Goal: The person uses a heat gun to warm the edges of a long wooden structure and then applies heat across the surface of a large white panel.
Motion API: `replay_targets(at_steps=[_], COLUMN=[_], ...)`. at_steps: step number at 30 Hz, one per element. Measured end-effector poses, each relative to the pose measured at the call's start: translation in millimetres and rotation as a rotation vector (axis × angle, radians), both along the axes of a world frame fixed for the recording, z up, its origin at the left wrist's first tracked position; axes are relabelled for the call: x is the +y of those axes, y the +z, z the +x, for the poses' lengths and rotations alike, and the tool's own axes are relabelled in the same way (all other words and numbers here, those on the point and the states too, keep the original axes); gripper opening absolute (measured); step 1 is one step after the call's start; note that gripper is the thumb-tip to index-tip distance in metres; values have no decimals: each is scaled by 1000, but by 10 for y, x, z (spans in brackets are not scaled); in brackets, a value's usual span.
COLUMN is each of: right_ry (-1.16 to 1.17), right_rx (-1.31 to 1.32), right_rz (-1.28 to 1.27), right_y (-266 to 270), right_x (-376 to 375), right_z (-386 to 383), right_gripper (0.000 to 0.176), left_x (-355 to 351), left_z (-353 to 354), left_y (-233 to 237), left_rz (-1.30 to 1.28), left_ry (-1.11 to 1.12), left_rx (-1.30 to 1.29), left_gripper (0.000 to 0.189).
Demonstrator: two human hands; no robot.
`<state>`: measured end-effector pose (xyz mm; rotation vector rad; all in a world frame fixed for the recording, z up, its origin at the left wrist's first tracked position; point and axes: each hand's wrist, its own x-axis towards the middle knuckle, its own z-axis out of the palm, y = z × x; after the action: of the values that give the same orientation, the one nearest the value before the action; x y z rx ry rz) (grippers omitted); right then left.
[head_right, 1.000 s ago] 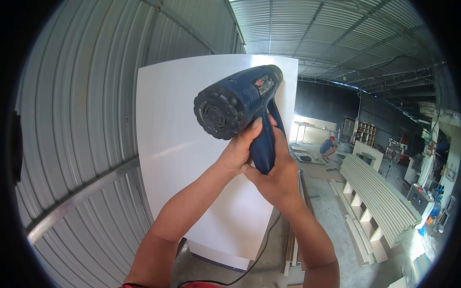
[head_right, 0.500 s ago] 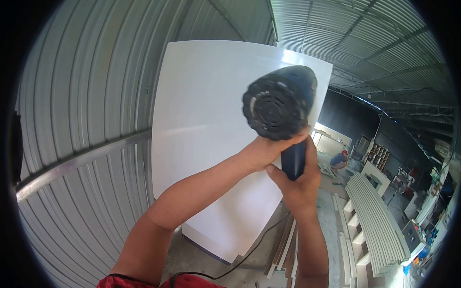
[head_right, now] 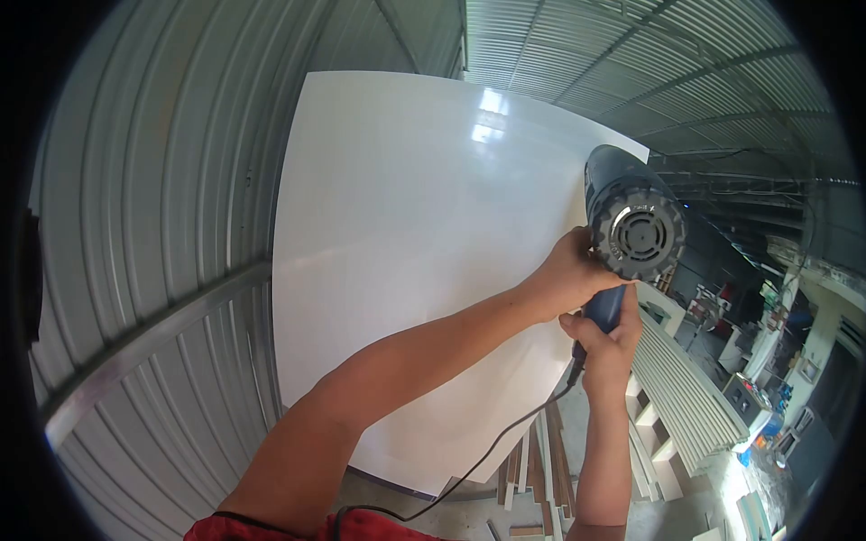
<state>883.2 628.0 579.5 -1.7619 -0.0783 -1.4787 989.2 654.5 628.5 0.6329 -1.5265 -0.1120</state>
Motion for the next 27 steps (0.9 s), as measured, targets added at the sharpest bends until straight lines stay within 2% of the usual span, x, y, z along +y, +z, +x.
replay_targets(at_steps=[3,5,8,12,22,27], right_ry=[58,134,150,173,201,190], right_rx=[-51,-60,-23,24,57,44], right_rz=[25,76,55,43,36,36], right_y=[28,51,94,145,191,195], right_x=[81,174,330,599,902,952], right_z=[258,443,664,950,1212,1238], right_gripper=[45,47,47,46,42,39], left_x=[148,177,357,702,1065,1179], left_z=[185,353,601,854,1130,1127], left_y=[79,62,50,94,128,139], left_rz=[-50,-124,-154,-74,-29,-15], left_ry=[12,179,207,253,214,84], left_rx=[-20,11,37,87,100,110], left_gripper=[44,42,42,44,55,58])
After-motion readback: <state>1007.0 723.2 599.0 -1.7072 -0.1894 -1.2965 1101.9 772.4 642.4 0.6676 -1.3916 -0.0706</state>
